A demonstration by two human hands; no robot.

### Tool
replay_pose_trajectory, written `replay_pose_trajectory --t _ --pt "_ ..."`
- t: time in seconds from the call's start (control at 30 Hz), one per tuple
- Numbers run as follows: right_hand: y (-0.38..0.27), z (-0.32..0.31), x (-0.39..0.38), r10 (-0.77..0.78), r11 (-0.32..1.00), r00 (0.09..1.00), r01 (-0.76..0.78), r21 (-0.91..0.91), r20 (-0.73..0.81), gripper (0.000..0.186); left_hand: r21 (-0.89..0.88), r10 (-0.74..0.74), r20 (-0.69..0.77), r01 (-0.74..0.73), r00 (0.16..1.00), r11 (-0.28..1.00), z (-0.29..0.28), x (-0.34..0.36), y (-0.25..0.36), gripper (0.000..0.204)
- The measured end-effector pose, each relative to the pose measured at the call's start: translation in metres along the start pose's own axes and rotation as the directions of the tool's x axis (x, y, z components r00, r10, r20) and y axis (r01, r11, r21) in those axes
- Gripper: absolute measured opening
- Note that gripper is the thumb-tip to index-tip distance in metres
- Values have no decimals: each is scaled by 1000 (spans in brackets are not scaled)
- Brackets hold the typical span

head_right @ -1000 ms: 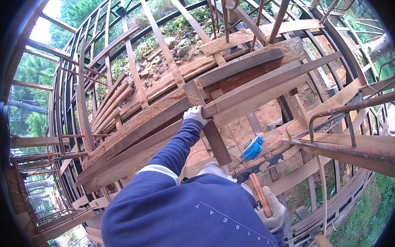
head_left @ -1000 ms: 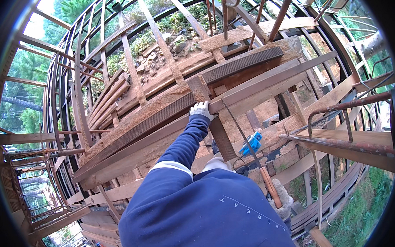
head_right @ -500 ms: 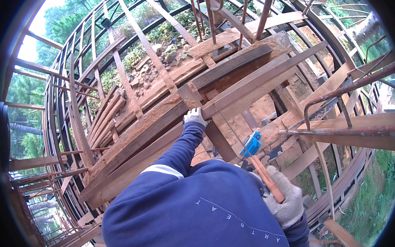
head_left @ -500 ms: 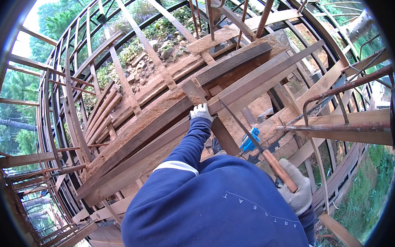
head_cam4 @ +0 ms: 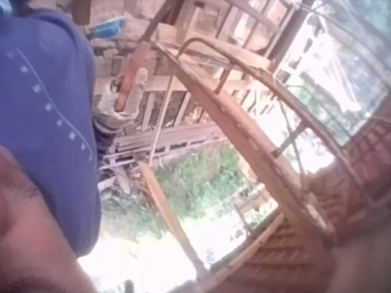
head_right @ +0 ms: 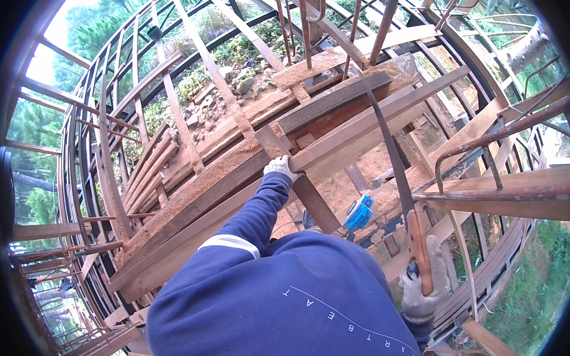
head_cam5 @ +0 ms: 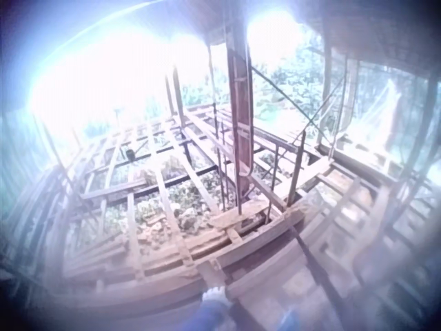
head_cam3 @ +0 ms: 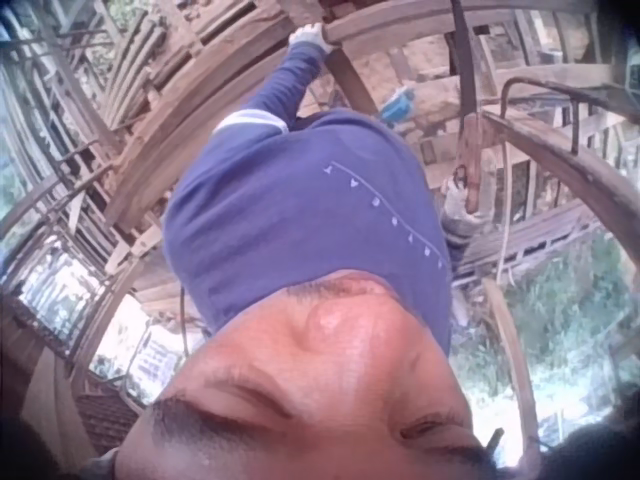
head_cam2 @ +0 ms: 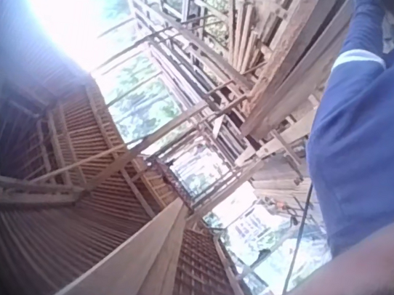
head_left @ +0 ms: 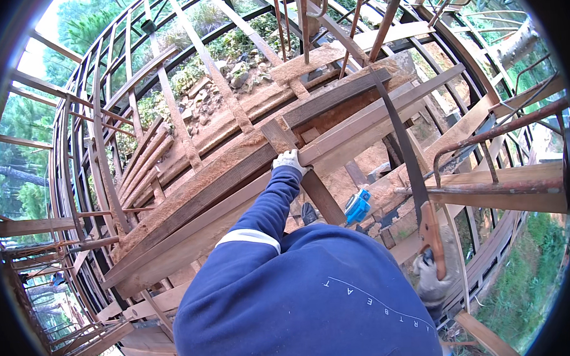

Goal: The person saws through a wooden plank using a hand saw while standing on a wooden structural frame. The person holds the plank steady with one gloved hand and performs repeated sawing motions with the other until the end of the plank is cut off.

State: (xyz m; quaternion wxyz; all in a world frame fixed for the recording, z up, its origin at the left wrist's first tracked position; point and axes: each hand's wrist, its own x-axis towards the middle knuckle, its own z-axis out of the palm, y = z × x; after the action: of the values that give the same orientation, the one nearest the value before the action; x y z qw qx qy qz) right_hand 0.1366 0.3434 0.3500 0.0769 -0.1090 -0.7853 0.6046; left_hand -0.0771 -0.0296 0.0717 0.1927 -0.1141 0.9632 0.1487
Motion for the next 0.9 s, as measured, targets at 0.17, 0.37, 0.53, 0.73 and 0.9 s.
replay_pose_trajectory --t 0.17,0.37,0.53,0.73,0.9 --pt "54 -10 -32 48 996 999 -49 -76 -12 60 -56 33 212 -22 977 998 -21 18 -1 90" --pt "59 -3 -31 126 992 992 -125 -34 7 60 -96 74 378 -41 923 995 -20 39 -16 98" --pt "61 -10 -18 106 991 994 -105 -77 10 60 -50 130 75 -127 989 991 -13 21 -16 91" --pt "94 -15 -8 -60 935 992 94 -342 108 66 117 199 42 -203 979 972 0 22 -24 112" --pt "68 15 5 6 957 989 37 -288 148 59 124 201 -13 -198 979 972 6 24 -20 109"
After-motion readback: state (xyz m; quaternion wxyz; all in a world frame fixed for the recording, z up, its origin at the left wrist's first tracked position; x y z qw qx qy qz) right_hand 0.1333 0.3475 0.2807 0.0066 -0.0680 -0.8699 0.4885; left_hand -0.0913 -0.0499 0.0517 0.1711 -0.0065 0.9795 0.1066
